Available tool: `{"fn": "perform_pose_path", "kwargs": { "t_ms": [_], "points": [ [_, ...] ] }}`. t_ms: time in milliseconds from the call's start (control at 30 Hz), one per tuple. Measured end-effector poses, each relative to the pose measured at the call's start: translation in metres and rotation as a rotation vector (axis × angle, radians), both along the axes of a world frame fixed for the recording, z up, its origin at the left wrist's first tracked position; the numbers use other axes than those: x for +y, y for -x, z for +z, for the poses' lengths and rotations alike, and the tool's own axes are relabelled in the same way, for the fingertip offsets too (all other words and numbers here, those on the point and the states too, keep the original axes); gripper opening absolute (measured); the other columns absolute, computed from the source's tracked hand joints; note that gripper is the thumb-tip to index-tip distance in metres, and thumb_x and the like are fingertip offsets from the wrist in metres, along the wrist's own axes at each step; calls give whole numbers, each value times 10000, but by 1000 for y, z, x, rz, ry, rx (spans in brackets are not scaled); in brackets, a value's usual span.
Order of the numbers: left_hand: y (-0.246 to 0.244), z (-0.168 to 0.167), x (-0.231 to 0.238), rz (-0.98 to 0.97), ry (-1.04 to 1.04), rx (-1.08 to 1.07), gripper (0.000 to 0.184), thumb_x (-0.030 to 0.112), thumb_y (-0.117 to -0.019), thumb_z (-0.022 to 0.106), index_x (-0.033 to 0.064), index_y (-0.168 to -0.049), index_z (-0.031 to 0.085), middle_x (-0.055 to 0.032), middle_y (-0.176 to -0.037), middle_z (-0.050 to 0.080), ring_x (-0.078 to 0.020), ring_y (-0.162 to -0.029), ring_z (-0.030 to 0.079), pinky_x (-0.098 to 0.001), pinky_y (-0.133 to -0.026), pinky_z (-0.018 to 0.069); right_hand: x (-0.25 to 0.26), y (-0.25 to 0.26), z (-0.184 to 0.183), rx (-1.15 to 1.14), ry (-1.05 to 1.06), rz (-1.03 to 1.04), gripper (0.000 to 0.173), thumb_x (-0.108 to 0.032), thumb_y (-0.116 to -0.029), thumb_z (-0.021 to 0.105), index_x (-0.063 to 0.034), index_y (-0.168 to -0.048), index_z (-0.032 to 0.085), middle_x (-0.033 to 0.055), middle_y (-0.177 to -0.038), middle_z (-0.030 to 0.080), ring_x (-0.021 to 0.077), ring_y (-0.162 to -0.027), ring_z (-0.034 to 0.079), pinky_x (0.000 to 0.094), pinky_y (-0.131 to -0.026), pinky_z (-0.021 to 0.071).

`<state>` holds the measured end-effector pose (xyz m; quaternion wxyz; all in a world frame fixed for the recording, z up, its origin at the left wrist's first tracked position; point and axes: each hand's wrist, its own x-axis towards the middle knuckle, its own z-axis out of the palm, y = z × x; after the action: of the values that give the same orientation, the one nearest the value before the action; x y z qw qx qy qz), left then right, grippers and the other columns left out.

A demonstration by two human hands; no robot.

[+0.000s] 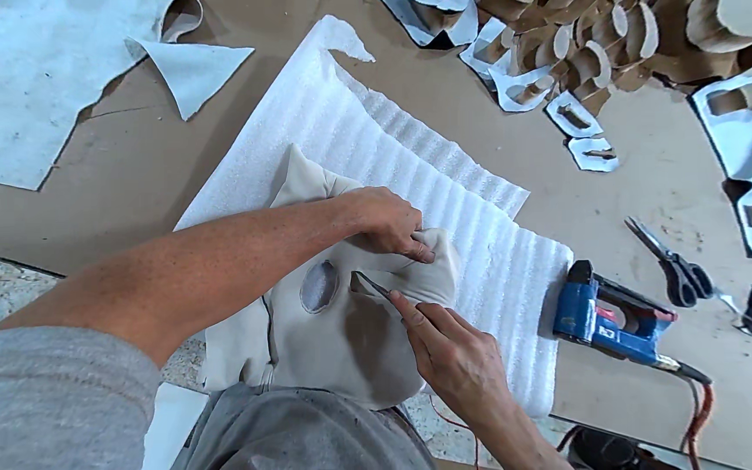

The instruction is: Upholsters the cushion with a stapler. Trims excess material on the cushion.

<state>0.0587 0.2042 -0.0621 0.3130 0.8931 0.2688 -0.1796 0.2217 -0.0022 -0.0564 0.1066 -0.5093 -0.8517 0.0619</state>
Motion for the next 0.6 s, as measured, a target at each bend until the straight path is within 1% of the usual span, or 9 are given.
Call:
{"fn": "perform_pose_path", "kwargs": {
  "t_ms": [67, 167, 300, 400, 467, 600],
  "points": [
    [0, 1, 0, 7, 12, -3, 688, 752, -957, 418, 123, -944, 698, -106, -863, 678, -316, -893, 676, -600, -742, 509, 1, 0, 1, 0, 8, 5, 392, -151, -1012, 504, -251, -1336, 701, 53, -873, 692, 214, -689, 665, 343, -472, 482],
    [0, 1, 1, -4, 6, -2, 693, 755, -957, 412, 122, -940, 695, -103, -857, 675, -311, -889, 674, -590, -740, 504, 1, 1, 2, -7, 15, 5, 406, -144, -1004, 502, -248, -1344, 697, 55, -870, 687, 214, -682, 660, 341, -468, 477],
    [-1, 0, 3, -18, 7, -1, 671, 736, -966, 424, 121, -940, 691, -96, -842, 666, -303, -877, 669, -573, -740, 502, -3, 9, 3, -12, 32, -8, 423, -111, -983, 507, -211, -1347, 698, 60, -823, 656, 206, -618, 627, 332, -438, 455],
    [-2, -2, 4, -27, 4, -11, 669, 739, -964, 421, 125, -933, 686, -93, -836, 664, -298, -871, 669, -570, -733, 503, -4, 10, 5, -20, 45, -12, 434, -108, -978, 508, -217, -1356, 691, 56, -820, 654, 199, -608, 622, 330, -440, 459],
    [-2, -1, 3, -28, 9, -12, 673, 740, -964, 420, 126, -954, 692, -96, -855, 670, -301, -890, 672, -573, -747, 503, -1, 8, 7, -22, 53, -5, 424, -116, -987, 504, -219, -1353, 692, 54, -816, 654, 199, -605, 621, 332, -438, 457],
    [-2, -5, 4, -25, 17, -24, 676, 741, -963, 422, 121, -938, 689, -93, -834, 661, -301, -870, 668, -571, -729, 501, 5, 11, 10, -55, 59, 24, 434, -110, -974, 499, -217, -1345, 698, 46, -787, 636, 202, -587, 607, 331, -425, 432]
  ]
}}
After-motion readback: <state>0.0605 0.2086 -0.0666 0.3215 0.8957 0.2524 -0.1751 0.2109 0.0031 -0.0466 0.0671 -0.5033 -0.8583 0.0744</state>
